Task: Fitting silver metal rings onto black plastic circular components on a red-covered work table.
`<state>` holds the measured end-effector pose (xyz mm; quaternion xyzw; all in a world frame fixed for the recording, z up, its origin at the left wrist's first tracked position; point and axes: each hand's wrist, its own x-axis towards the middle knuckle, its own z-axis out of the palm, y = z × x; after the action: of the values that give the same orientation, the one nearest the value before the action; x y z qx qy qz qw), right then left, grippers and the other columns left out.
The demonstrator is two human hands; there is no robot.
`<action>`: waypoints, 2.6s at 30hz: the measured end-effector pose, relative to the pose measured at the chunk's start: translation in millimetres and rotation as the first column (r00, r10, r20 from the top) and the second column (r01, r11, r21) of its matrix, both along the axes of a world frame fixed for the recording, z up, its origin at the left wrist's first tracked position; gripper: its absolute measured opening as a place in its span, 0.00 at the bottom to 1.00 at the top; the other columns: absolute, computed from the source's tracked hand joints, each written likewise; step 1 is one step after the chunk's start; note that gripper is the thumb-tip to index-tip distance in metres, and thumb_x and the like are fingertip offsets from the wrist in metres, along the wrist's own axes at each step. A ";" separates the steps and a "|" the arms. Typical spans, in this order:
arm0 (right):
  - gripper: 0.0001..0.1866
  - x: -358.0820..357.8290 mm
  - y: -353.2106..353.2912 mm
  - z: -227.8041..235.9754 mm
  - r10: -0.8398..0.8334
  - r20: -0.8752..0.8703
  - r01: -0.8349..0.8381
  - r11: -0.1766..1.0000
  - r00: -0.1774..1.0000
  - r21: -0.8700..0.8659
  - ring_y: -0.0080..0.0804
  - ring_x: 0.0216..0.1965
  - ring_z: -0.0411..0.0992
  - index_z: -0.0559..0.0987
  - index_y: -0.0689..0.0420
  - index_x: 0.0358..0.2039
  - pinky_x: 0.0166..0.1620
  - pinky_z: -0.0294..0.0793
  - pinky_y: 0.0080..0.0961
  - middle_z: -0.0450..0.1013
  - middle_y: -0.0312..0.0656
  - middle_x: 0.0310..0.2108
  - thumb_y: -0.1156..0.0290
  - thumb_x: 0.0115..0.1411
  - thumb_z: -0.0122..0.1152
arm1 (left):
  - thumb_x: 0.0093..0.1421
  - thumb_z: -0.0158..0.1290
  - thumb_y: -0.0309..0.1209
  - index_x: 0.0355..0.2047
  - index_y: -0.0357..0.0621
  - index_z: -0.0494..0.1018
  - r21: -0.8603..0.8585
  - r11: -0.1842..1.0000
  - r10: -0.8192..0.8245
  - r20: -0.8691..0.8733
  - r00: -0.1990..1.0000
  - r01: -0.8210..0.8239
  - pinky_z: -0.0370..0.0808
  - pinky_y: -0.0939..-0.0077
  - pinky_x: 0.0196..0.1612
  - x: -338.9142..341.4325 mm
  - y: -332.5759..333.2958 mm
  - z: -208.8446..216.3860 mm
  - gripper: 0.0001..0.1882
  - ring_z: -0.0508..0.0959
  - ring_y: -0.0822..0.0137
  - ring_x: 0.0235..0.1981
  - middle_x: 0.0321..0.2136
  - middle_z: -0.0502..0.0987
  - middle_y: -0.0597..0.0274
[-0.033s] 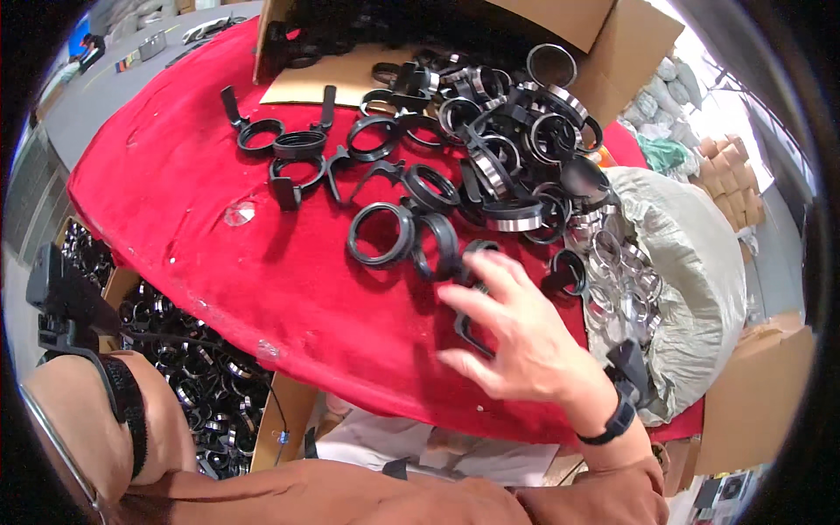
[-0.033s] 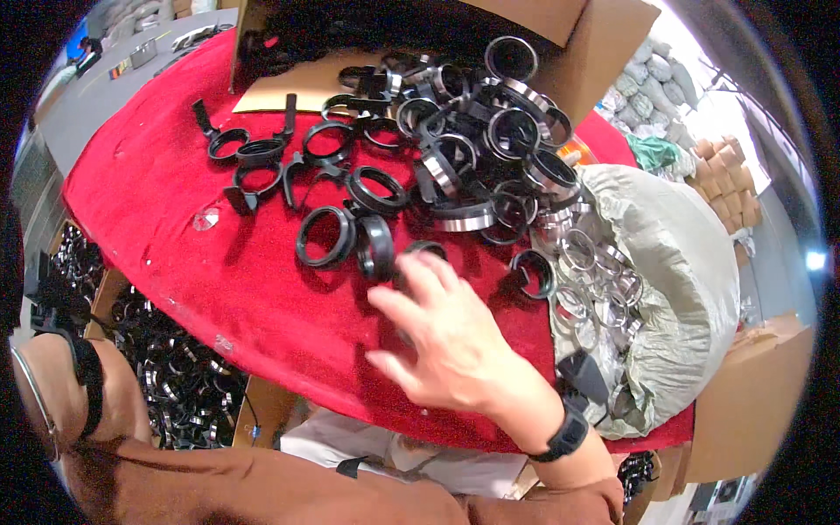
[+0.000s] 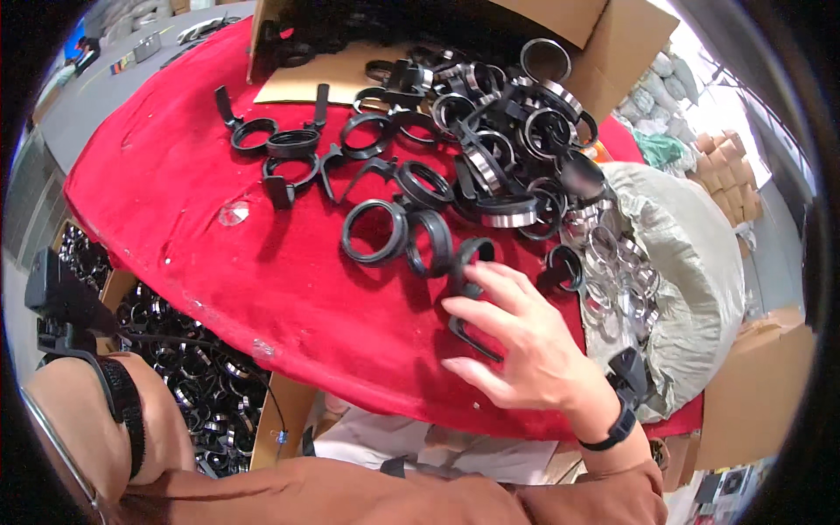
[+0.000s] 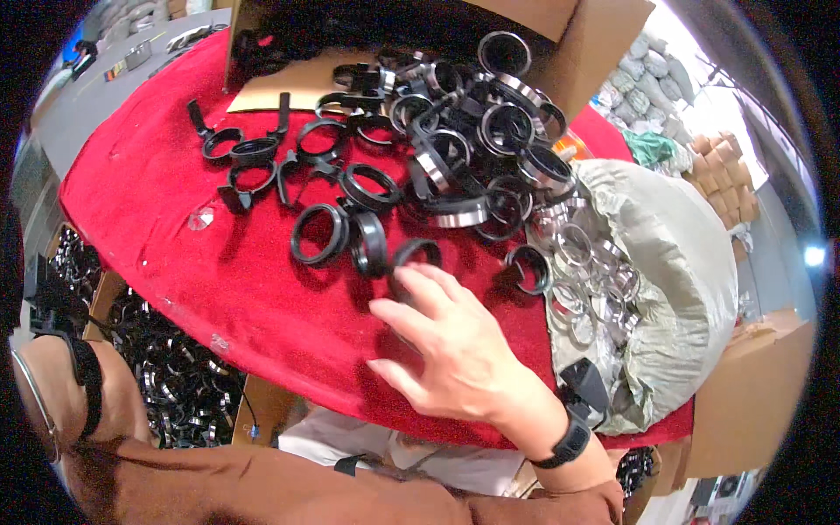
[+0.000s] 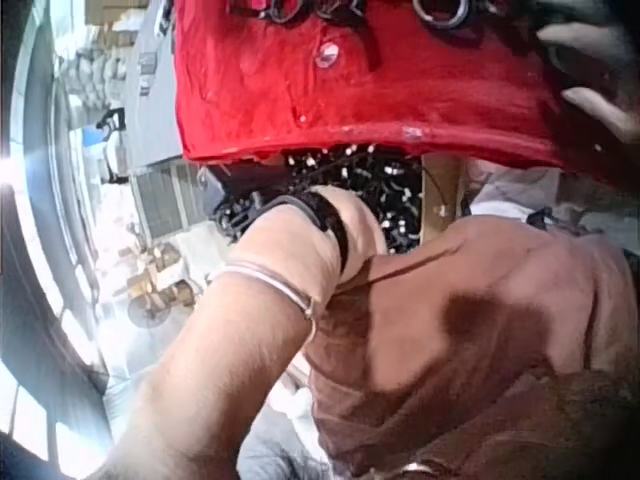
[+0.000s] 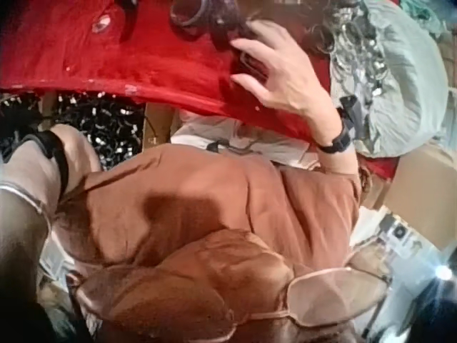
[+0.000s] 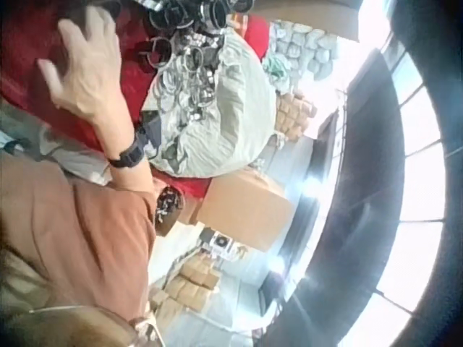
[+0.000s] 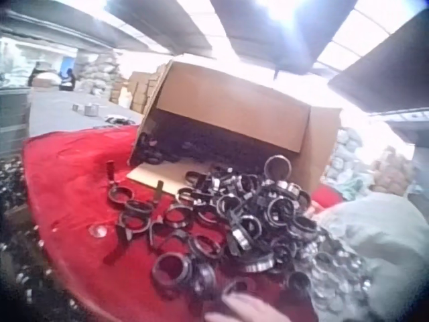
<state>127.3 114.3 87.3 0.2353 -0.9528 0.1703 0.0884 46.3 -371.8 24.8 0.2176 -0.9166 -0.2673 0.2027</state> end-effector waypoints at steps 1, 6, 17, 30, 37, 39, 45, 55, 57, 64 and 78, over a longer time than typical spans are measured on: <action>0.22 9.1 8.5 4.1 -0.041 -0.082 0.037 0.998 0.996 -0.041 0.50 0.44 0.71 0.77 0.58 0.38 0.48 0.71 0.41 0.72 0.52 0.42 0.62 0.43 0.70 | 0.64 0.39 0.43 0.54 0.31 0.63 -0.033 0.999 0.017 -0.066 0.998 -0.019 0.67 0.50 0.54 -2.3 7.4 6.8 0.28 0.70 0.49 0.51 0.53 0.66 0.42; 0.24 35.6 62.6 -21.9 -0.762 -0.081 0.743 0.646 0.643 -0.176 0.43 0.31 0.75 0.74 0.63 0.41 0.36 0.74 0.33 0.75 0.52 0.33 0.63 0.47 0.69 | 0.64 0.39 0.43 0.54 0.31 0.63 -0.032 0.997 -0.080 -0.566 0.820 0.075 0.67 0.50 0.54 -10.1 118.8 80.6 0.27 0.70 0.49 0.51 0.53 0.66 0.42; 0.25 -42.1 144.1 -62.4 -0.626 0.340 0.711 0.588 0.702 -0.385 0.33 0.29 0.76 0.74 0.63 0.47 0.36 0.75 0.30 0.77 0.49 0.30 0.65 0.48 0.63 | 0.45 0.65 0.32 0.37 0.38 0.72 -0.110 0.342 -0.916 -0.262 0.305 0.933 0.74 0.73 0.25 43.9 335.9 3.8 0.21 0.76 0.64 0.21 0.27 0.74 0.55; 0.15 87.5 174.7 -65.5 -0.873 -0.133 0.789 0.482 0.469 -0.381 0.43 0.32 0.75 0.79 0.62 0.35 0.37 0.73 0.33 0.74 0.50 0.28 0.67 0.48 0.65 | 0.50 0.58 0.35 0.37 0.42 0.72 -0.254 0.473 -0.877 -0.051 0.477 0.843 0.73 0.56 0.30 38.8 385.4 -12.4 0.15 0.77 0.47 0.26 0.28 0.76 0.50; 0.15 71.8 210.6 -67.8 -0.700 -0.242 0.698 0.708 0.672 -0.108 0.48 0.40 0.70 0.81 0.56 0.33 0.46 0.70 0.37 0.71 0.52 0.34 0.59 0.49 0.66 | 0.48 0.53 0.20 0.52 0.40 0.62 -0.442 0.414 -0.862 0.093 0.499 0.796 0.75 0.58 0.38 32.4 375.3 5.2 0.28 0.77 0.47 0.36 0.37 0.76 0.44; 0.13 69.4 207.5 -67.2 -0.617 -0.174 0.610 0.786 0.767 -0.100 0.49 0.37 0.71 0.81 0.57 0.28 0.42 0.71 0.37 0.71 0.54 0.35 0.60 0.49 0.66 | 0.48 0.55 0.23 0.54 0.37 0.61 -0.378 0.368 -0.903 0.073 0.423 0.850 0.74 0.59 0.40 28.4 365.4 -0.6 0.31 0.77 0.48 0.37 0.37 0.76 0.45; 0.12 91.2 139.4 -74.1 -0.619 0.102 0.524 0.553 0.779 -0.647 0.29 0.27 0.72 0.82 0.60 0.28 0.31 0.72 0.24 0.74 0.43 0.29 0.63 0.51 0.67 | 0.54 0.58 0.32 0.43 0.35 0.68 0.585 0.341 -0.914 0.024 0.405 0.736 0.74 0.77 0.29 31.1 372.1 -4.9 0.19 0.76 0.70 0.24 0.30 0.78 0.56; 0.08 92.7 73.3 -78.1 -0.571 0.047 0.436 0.567 0.819 -0.699 0.37 0.29 0.73 0.82 0.57 0.27 0.34 0.72 0.29 0.74 0.48 0.28 0.66 0.52 0.64 | 0.65 0.47 0.36 0.39 0.40 0.63 0.886 -0.268 -0.782 -0.430 0.451 0.379 0.76 0.80 0.27 83.0 425.8 -12.5 0.12 0.79 0.69 0.24 0.29 0.75 0.58; 0.08 100.4 83.3 -69.2 -0.572 0.058 0.446 0.568 0.818 -0.692 0.40 0.32 0.73 0.82 0.57 0.27 0.37 0.73 0.30 0.74 0.49 0.29 0.66 0.51 0.65 | 0.65 0.47 0.35 0.39 0.41 0.63 0.861 -0.069 -0.790 -0.356 0.500 0.503 0.75 0.81 0.27 73.1 421.5 -13.5 0.11 0.79 0.69 0.24 0.27 0.74 0.60; 0.13 108.5 142.0 -67.3 -0.564 -0.195 0.536 0.825 0.802 -0.179 0.47 0.32 0.74 0.80 0.59 0.36 0.38 0.73 0.36 0.74 0.52 0.31 0.66 0.51 0.64 | 0.57 0.54 0.24 0.57 0.42 0.57 0.126 0.127 -0.963 -0.223 0.153 0.984 0.73 0.70 0.41 66.1 425.9 -11.6 0.29 0.79 0.59 0.38 0.38 0.76 0.47; 0.10 1.6 230.6 -38.1 -0.542 -0.373 0.620 0.774 0.754 0.128 0.42 0.40 0.68 0.80 0.55 0.32 0.47 0.67 0.35 0.73 0.44 0.34 0.65 0.53 0.62 | 0.66 0.43 0.40 0.48 0.36 0.69 0.843 -0.538 -0.733 -0.476 0.487 0.013 0.74 0.72 0.36 68.2 399.1 -4.8 0.20 0.76 0.69 0.30 0.34 0.77 0.57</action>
<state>128.9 344.8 49.2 -0.0416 -0.9649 -0.0239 0.2583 114.5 27.3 20.0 -0.1022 -0.3262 -0.8418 -0.4177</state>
